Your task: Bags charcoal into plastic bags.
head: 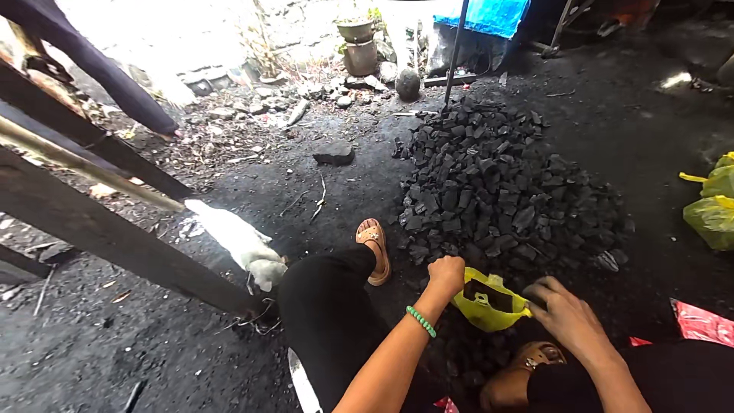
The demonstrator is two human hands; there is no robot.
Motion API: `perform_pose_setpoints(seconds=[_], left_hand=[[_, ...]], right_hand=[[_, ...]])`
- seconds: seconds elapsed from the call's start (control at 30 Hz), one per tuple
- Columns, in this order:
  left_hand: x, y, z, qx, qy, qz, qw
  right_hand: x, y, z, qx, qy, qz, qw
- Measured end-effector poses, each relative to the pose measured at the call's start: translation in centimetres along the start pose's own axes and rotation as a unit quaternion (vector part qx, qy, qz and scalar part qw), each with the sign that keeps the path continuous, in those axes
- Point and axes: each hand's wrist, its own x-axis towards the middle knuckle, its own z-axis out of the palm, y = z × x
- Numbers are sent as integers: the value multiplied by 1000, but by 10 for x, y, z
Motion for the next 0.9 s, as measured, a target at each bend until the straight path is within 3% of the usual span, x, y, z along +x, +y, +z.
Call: perform_pose_setpoints(seconds=[0.07, 0.13, 0.23, 0.3, 0.37, 0.47, 0.6, 0.73, 0.8, 0.9], left_hand=[[8, -4, 3, -101, 30, 39, 994], [15, -3, 8, -219, 41, 76, 972], [13, 5, 14, -286, 19, 85, 954], [1, 10, 13, -287, 7, 72, 955], [-10, 8, 16, -307, 11, 60, 950], [-7, -9, 27, -366, 11, 68, 928], [-18, -9, 17, -406, 0, 72, 911], [-16, -8, 19, -429, 6, 90, 899], [-15, -6, 20, -436, 3, 101, 894], [-13, -4, 21, -445, -8, 106, 889]], right_hand=[[11, -10, 6, 45, 41, -38, 997], [31, -22, 19, 97, -55, -53, 992], [71, -24, 56, 3, -243, 5, 970], [81, -11, 84, -60, -272, 75, 958], [75, 6, 103, -94, -263, 108, 954], [62, 24, 117, -88, -208, 75, 971], [60, 15, 94, -70, -159, 69, 982], [69, 2, 80, 43, -111, 132, 984], [74, -5, 90, 47, -128, 83, 987], [79, -13, 112, -40, -151, 16, 988]])
